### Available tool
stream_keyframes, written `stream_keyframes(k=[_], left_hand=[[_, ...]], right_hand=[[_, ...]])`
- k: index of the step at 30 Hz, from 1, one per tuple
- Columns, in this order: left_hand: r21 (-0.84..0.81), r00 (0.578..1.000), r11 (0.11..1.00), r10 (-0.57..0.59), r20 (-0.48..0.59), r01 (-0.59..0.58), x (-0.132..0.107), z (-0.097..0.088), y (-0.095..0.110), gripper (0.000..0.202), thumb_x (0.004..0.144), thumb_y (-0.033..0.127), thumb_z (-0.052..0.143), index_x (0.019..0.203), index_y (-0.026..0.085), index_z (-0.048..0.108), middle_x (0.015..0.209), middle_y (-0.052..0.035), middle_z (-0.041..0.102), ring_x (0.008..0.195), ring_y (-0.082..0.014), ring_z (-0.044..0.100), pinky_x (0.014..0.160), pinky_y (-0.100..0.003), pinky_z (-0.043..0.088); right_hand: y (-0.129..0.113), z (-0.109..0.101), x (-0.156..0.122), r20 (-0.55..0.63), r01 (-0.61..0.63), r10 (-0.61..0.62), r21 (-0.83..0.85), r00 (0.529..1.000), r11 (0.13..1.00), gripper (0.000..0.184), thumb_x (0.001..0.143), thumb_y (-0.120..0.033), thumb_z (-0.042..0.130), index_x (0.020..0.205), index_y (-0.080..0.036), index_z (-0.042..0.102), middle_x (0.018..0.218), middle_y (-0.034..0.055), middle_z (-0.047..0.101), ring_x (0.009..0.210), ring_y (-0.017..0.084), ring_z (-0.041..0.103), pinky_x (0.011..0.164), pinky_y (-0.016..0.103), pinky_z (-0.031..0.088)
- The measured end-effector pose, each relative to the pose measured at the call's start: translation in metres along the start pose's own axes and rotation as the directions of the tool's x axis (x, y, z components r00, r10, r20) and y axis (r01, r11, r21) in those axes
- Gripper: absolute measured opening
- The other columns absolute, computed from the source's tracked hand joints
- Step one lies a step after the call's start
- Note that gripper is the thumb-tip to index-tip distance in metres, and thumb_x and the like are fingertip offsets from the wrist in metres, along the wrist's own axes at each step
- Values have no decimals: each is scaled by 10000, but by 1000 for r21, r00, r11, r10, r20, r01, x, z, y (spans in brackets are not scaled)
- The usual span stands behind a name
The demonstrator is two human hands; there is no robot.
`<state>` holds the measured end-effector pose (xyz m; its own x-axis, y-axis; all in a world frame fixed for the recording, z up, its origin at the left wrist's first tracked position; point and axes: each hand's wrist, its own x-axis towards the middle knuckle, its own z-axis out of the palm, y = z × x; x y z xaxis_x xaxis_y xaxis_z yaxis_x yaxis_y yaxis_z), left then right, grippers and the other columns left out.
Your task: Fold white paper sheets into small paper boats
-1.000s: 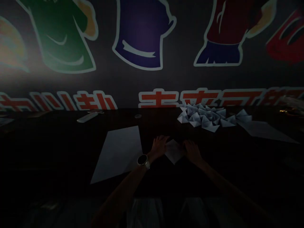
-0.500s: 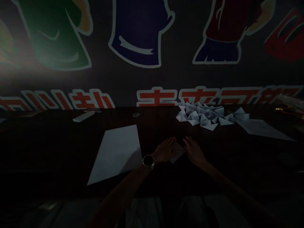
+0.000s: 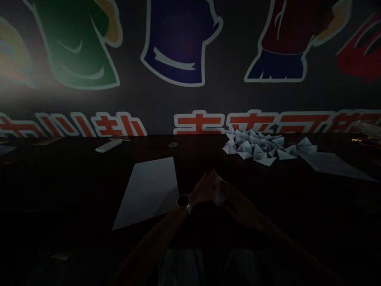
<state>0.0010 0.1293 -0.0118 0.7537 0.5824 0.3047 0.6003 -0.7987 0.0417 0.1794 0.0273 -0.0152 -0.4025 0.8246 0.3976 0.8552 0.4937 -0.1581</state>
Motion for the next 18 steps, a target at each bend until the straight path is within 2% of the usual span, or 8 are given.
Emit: stream_keyframes(k=[5,12,15,18], left_hand=[[61,975,973,-223,7,222,-17,-14,-16,516,954,327,208,1407,81,239,1467,-156,240,1370,-242,177,1110,-513,91],[134,947,937,-321,-22,321,-36,-28,-36,527,932,321,298,1404,90,258,1477,-164,210,1377,-279,129,1089,-563,75],[101,964,959,-260,-50,264,-34,-35,-35,524,926,260,319,1413,91,225,1492,-155,163,1384,-259,91,1103,-529,67],[-65,999,997,-43,5,43,-28,-39,-28,499,948,282,292,1425,166,207,1503,-84,168,1385,-176,115,1124,-406,125]], right_hand=[[0,-3,2,25,-8,8,3,1000,1000,662,901,-424,394,1454,-202,107,1489,95,223,1366,225,185,1090,449,266],[1,-5,2,70,-2,1,13,998,1000,662,912,-441,362,1456,-206,68,1500,86,190,1375,210,150,1100,435,244],[4,-4,0,65,0,0,9,998,1000,695,898,-465,383,1457,-200,65,1500,94,191,1372,219,164,1099,435,243],[5,-3,-1,77,13,-14,10,997,1000,751,872,-506,412,1457,-179,73,1500,111,185,1372,233,165,1097,442,244]])
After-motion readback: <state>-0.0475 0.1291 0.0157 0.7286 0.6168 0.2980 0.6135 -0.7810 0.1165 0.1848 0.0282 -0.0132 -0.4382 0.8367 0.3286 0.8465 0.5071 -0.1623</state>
